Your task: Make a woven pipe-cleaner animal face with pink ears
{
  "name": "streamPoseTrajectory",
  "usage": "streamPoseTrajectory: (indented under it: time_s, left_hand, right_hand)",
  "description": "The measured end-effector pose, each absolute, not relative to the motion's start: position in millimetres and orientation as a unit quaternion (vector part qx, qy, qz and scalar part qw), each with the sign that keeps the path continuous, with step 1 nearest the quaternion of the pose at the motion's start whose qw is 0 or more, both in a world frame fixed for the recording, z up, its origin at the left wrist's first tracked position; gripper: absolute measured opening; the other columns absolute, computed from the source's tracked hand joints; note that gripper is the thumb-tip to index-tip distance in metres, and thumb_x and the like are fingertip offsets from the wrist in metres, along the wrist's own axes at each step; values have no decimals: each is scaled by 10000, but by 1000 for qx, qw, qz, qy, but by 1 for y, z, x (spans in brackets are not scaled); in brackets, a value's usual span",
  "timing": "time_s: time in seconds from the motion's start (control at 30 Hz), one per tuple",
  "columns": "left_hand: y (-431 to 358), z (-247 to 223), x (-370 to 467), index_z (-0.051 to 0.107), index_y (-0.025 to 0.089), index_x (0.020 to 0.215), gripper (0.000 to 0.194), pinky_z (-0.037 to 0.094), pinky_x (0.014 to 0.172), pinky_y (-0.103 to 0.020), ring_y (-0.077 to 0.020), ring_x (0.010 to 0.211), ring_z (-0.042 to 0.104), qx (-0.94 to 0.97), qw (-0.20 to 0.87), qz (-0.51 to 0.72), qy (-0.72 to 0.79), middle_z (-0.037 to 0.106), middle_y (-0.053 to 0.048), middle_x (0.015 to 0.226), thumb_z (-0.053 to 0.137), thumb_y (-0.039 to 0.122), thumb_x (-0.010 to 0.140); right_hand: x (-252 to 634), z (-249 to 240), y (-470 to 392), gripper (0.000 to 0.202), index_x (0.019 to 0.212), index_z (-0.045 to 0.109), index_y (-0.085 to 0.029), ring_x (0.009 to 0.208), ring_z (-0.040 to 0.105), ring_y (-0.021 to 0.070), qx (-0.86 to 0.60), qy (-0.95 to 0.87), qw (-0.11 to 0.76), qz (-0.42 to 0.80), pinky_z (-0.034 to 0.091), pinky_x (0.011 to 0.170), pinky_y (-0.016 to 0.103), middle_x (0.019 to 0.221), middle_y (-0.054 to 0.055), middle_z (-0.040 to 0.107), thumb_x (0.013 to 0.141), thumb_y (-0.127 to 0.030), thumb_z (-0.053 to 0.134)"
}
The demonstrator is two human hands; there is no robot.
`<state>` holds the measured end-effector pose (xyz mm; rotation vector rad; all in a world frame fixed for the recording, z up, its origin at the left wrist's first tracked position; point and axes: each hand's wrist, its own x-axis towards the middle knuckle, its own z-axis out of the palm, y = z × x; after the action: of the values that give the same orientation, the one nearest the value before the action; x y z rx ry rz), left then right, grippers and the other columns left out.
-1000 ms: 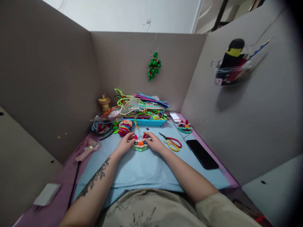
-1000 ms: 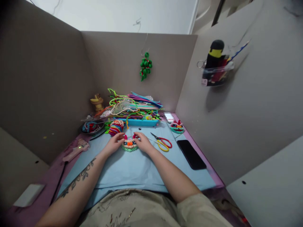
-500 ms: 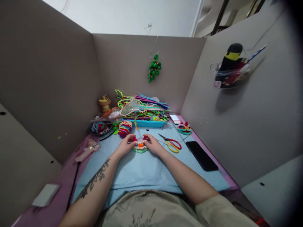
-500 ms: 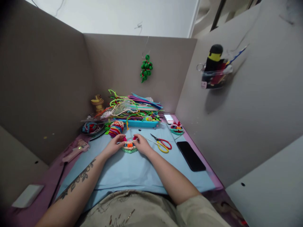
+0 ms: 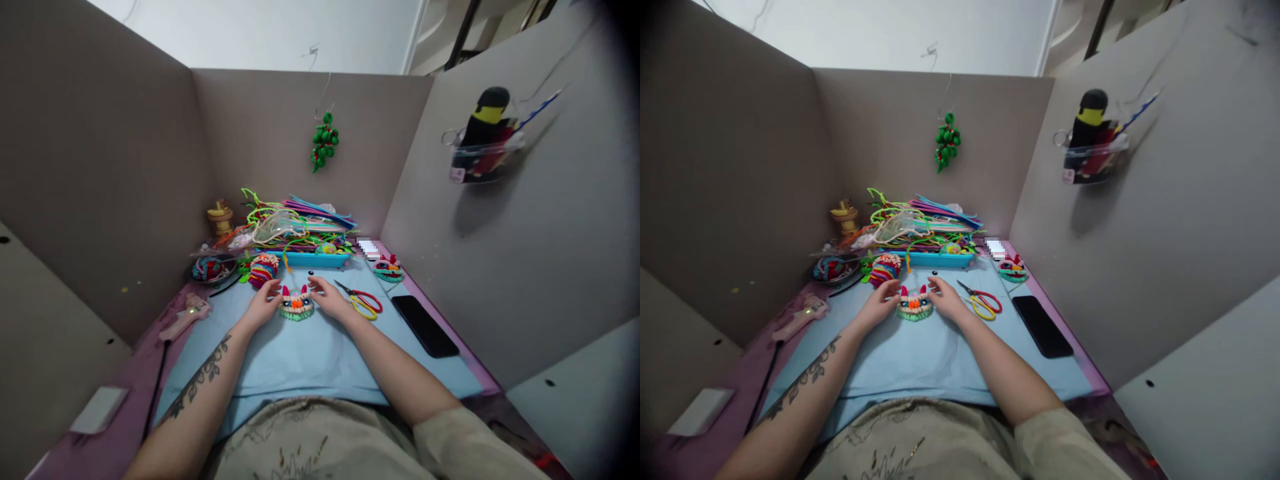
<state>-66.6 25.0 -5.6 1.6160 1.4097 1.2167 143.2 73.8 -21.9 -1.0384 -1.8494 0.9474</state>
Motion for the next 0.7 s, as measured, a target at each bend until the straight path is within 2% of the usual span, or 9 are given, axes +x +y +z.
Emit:
streamPoseTrajectory:
  time_s: [0.23, 0.33, 0.5, 0.6, 0.7]
  left_hand:
    - [33, -19, -59, 442, 136, 1163, 511, 490, 773, -339, -189, 901, 587, 580, 321, 497, 560, 579, -128, 1072, 576, 375, 732]
    - [39, -29, -57, 406, 126, 1199, 561, 487, 768, -338, -185, 884, 583, 578, 309, 502, 564, 573, -135, 1073, 581, 385, 733]
    - [41, -37, -56, 378, 138, 1223, 605, 477, 764, -329, -188, 910, 570, 601, 291, 491, 559, 575, -117, 1048, 606, 372, 714]
    - [41, -34, -58, 356, 144, 1238, 623, 482, 734, -331, -197, 911, 570, 594, 279, 500, 565, 568, -128, 1066, 607, 368, 714]
    - [42, -29, -65, 368, 150, 1224, 569, 480, 755, -343, -192, 906, 576, 573, 267, 531, 564, 569, -128, 1067, 578, 359, 739]
  right_hand:
    - [129, -27, 73, 359, 1094, 542, -160, 799, 586, 149, -448, -715, 420, 335, 470, 749, 296, 918, 57, 625, 780, -335, 533]
    - [124, -31, 75, 323, 1049, 559, -167, 758, 582, 142, -466, -712, 421, 313, 467, 721, 285, 865, 40, 627, 780, -343, 531]
    - [123, -34, 75, 370, 1066, 545, -168, 704, 572, 133, -469, -714, 409, 322, 471, 682, 281, 875, 37, 621, 747, -355, 570]
    - [128, -28, 75, 390, 1095, 530, -159, 742, 575, 142, -465, -711, 409, 332, 474, 714, 299, 913, 57, 614, 763, -362, 551]
    - [138, -18, 71, 515, 1220, 444, -164, 935, 557, 178, -426, -728, 407, 351, 467, 790, 332, 1092, 106, 560, 768, -387, 549]
